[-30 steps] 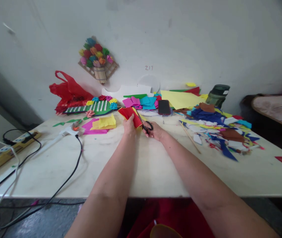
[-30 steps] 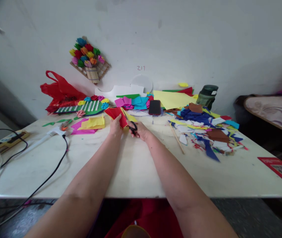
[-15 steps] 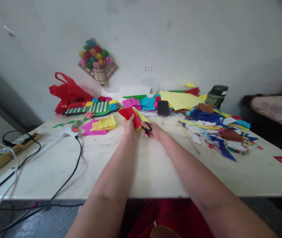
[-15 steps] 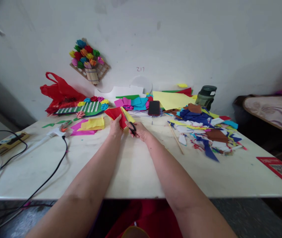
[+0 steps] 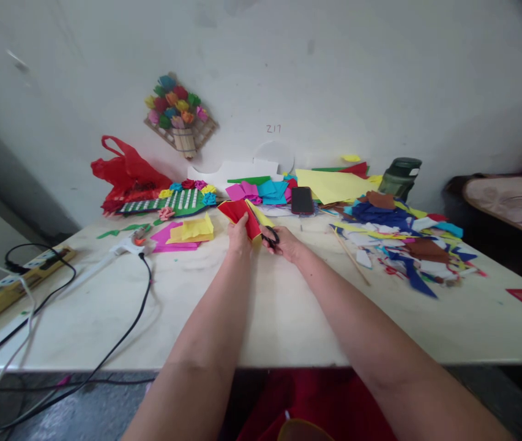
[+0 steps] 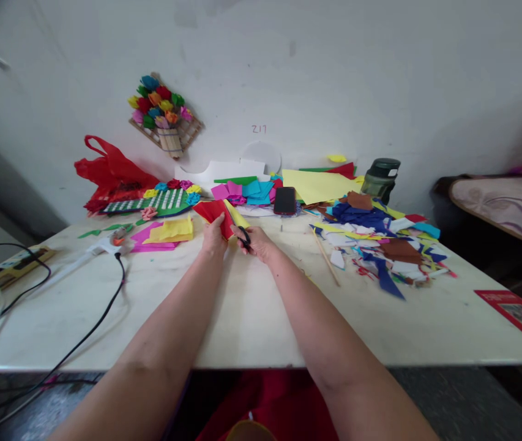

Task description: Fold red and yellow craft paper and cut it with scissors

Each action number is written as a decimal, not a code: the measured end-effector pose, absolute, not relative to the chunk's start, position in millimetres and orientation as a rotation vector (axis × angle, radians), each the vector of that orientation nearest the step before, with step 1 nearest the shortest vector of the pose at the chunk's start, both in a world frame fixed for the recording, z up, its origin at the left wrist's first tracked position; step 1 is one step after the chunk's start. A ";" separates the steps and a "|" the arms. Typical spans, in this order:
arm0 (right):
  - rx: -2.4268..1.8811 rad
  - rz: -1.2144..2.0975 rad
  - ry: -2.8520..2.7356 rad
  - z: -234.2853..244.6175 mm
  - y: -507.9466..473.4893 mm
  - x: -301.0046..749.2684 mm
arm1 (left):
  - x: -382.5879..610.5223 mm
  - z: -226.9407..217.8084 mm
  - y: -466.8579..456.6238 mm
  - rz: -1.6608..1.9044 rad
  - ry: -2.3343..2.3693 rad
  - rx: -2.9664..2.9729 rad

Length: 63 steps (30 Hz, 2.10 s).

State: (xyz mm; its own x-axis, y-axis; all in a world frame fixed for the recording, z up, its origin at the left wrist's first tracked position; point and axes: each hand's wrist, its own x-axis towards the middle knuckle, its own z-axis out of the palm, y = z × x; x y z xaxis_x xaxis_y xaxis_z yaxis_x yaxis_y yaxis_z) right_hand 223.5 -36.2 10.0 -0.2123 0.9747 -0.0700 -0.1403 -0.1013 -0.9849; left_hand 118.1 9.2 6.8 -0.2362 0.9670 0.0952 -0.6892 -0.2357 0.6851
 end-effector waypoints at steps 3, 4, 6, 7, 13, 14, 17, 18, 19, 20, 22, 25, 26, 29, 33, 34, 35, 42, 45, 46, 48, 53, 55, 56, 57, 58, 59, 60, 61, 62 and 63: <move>-1.047 1.497 -1.186 10.4 -36.7 222.5 | 118.0 6.0 10.4 1.755 0.601 0.608; -1.045 1.495 -1.188 10.2 -36.8 222.4 | 118.0 5.9 10.8 1.755 0.600 0.603; -1.036 1.490 -1.195 9.7 -36.7 222.2 | 118.1 6.0 11.1 1.752 0.603 0.596; -1.030 1.488 -1.198 9.5 -36.6 222.2 | 118.1 6.2 11.1 1.752 0.602 0.594; -1.029 1.477 -1.203 9.6 -36.2 221.5 | 118.5 9.0 9.3 1.762 0.642 0.580; -1.031 1.472 -1.208 9.8 -36.4 221.2 | 118.5 9.5 8.9 1.762 0.647 0.576; -1.037 1.466 -1.217 11.1 -37.6 220.1 | 118.6 10.6 8.4 1.768 0.636 0.567; -1.038 1.465 -1.216 11.6 -38.2 219.7 | 118.5 10.6 8.6 1.772 0.633 0.563; -1.040 1.465 -1.212 12.2 -38.7 219.3 | 118.4 10.5 8.9 1.774 0.633 0.561; -1.040 1.463 -1.207 12.7 -39.2 219.1 | 118.2 10.3 9.4 1.775 0.635 0.559; -1.040 1.464 -1.201 13.3 -40.0 219.1 | 118.0 9.6 10.3 1.774 0.640 0.555; -1.048 1.473 -1.205 13.3 -40.3 220.9 | 117.7 8.6 10.9 1.765 0.641 0.559; -1.051 1.472 -1.217 13.0 -40.1 221.8 | 117.7 8.3 10.8 1.760 0.641 0.563; -1.044 1.442 -1.273 11.1 -38.6 225.0 | 117.4 7.5 10.1 1.740 0.633 0.587; -1.006 1.434 -1.307 6.6 -34.7 228.9 | 117.3 5.7 9.8 1.729 0.620 0.607; -0.995 1.439 -1.309 5.5 -33.7 229.7 | 117.4 5.2 10.0 1.728 0.621 0.608; -0.984 1.441 -1.312 4.7 -32.8 230.3 | 117.6 4.6 10.3 1.725 0.622 0.609; -0.992 1.437 -1.311 5.1 -33.0 230.7 | 120.0 2.1 11.7 1.705 0.599 0.611; -0.978 1.439 -1.317 5.4 -34.1 231.3 | 120.1 1.9 11.7 1.696 0.577 0.620; -0.972 1.439 -1.319 5.4 -34.3 231.8 | 120.1 2.1 11.6 1.694 0.575 0.616; -0.959 1.441 -1.318 5.5 -34.8 232.7 | 120.2 3.2 11.2 1.691 0.581 0.602; -0.919 1.443 -1.324 5.2 -34.9 233.5 | 121.0 6.3 8.6 1.682 0.585 0.582; -0.907 1.436 -1.337 4.5 -34.4 233.4 | 121.3 6.7 8.1 1.676 0.577 0.589; -0.903 1.432 -1.346 4.1 -34.0 233.5 | 121.3 6.8 8.1 1.676 0.578 0.591; -0.905 1.430 -1.353 4.0 -33.8 233.7 | 121.1 6.9 8.1 1.677 0.583 0.589; -0.915 1.428 -1.355 4.1 -33.6 234.3 | 120.8 7.2 8.2 1.677 0.590 0.585; -0.928 1.430 -1.353 4.5 -33.5 235.3 | 120.2 7.6 8.2 1.677 0.596 0.582; -0.942 1.437 -1.350 5.1 -33.5 237.0 | 119.4 8.1 8.3 1.677 0.603 0.577; -0.951 1.449 -1.352 5.9 -33.5 239.4 | 118.4 8.7 8.5 1.678 0.614 0.569; -0.957 1.461 -1.363 7.0 -33.4 242.8 | 117.3 9.2 8.7 1.679 0.626 0.561; -0.958 1.476 -1.394 8.1 -33.4 247.2 | 116.0 9.5 9.2 1.683 0.639 0.551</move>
